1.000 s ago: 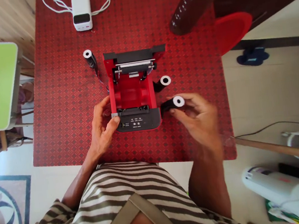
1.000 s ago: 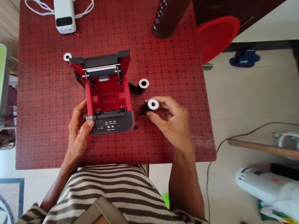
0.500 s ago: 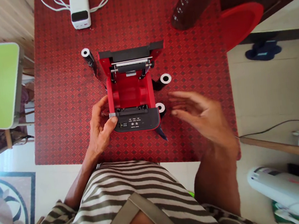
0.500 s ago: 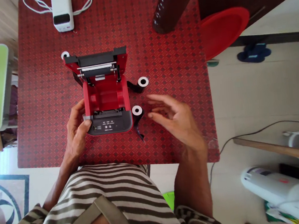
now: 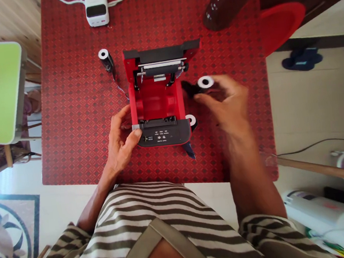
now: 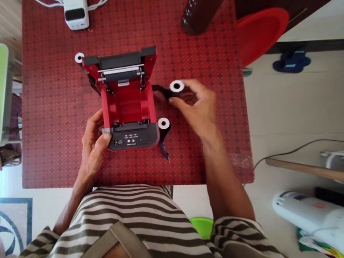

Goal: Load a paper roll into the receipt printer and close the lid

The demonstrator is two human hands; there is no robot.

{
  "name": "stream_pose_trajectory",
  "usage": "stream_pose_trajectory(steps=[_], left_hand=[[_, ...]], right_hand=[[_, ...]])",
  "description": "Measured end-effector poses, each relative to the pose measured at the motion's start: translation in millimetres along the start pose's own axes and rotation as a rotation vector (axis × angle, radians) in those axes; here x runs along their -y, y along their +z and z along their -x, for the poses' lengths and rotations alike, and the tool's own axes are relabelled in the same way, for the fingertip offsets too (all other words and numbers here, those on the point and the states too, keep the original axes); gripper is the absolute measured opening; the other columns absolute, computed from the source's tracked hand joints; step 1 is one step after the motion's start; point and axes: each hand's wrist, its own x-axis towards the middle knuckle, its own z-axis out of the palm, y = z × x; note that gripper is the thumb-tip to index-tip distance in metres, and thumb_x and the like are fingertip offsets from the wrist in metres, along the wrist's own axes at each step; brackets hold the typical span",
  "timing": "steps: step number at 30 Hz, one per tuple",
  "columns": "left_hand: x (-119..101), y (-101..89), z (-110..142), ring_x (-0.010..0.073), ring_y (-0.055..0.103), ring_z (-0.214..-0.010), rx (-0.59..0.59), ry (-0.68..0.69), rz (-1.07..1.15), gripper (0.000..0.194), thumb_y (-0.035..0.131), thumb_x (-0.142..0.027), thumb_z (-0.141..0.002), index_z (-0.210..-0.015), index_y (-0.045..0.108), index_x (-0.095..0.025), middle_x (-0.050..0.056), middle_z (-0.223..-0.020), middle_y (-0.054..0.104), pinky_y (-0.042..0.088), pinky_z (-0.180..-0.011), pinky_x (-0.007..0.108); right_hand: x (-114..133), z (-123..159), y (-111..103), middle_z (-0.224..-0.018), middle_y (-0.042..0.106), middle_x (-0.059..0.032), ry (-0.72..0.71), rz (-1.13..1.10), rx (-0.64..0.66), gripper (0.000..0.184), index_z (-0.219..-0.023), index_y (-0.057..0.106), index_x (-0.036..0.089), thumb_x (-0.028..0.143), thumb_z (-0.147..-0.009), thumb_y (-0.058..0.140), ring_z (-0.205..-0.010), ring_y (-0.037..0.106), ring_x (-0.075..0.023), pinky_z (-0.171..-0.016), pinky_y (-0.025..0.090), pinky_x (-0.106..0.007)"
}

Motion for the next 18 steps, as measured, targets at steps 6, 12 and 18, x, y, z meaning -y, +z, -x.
stream_pose_trajectory(steps=[6,12,18], left_hand=[[7.0,0.5,-1.4,0.0412,0.076,-0.159,0.009,0.052,-0.022,0.078,0.089,-0.084,-0.112,-0.173,0.078,-0.037,0.013,-0.171,0.082,0.063,-0.133,0.057],[24.2,-0.9,-2.2,0.0413,0.076,-0.154,0.028,0.139,-0.057,0.080,0.086,-0.087,-0.114,-0.179,0.074,-0.042,0.012,-0.170,0.082,0.064,-0.127,0.060],[29.0,1.6,0.1,0.0399,0.077,-0.147,0.033,0.147,-0.063,0.079,0.082,-0.086,-0.118,-0.182,0.070,-0.040,0.014,-0.163,0.081,0.066,-0.124,0.061]], right_hand=[[96.3,17.0,-92.5,-0.162,0.086,-0.0132,-0.074,0.027,0.037,0.048,-0.150,0.091,0.044,0.075,-0.120,0.071,-0.143,0.087,-0.0473,-0.122,0.072,-0.071],[150.4,2.1,-57.1,-0.147,0.095,-0.0084,-0.328,0.307,0.614,0.039,-0.157,0.088,0.035,0.037,-0.120,0.076,-0.126,0.092,-0.0394,-0.120,0.074,-0.060],[156.4,-3.1,23.5,-0.132,0.093,-0.0128,-0.424,0.571,0.609,0.034,-0.136,0.087,0.026,0.010,-0.115,0.066,-0.135,0.085,-0.0402,-0.123,0.069,-0.058]])
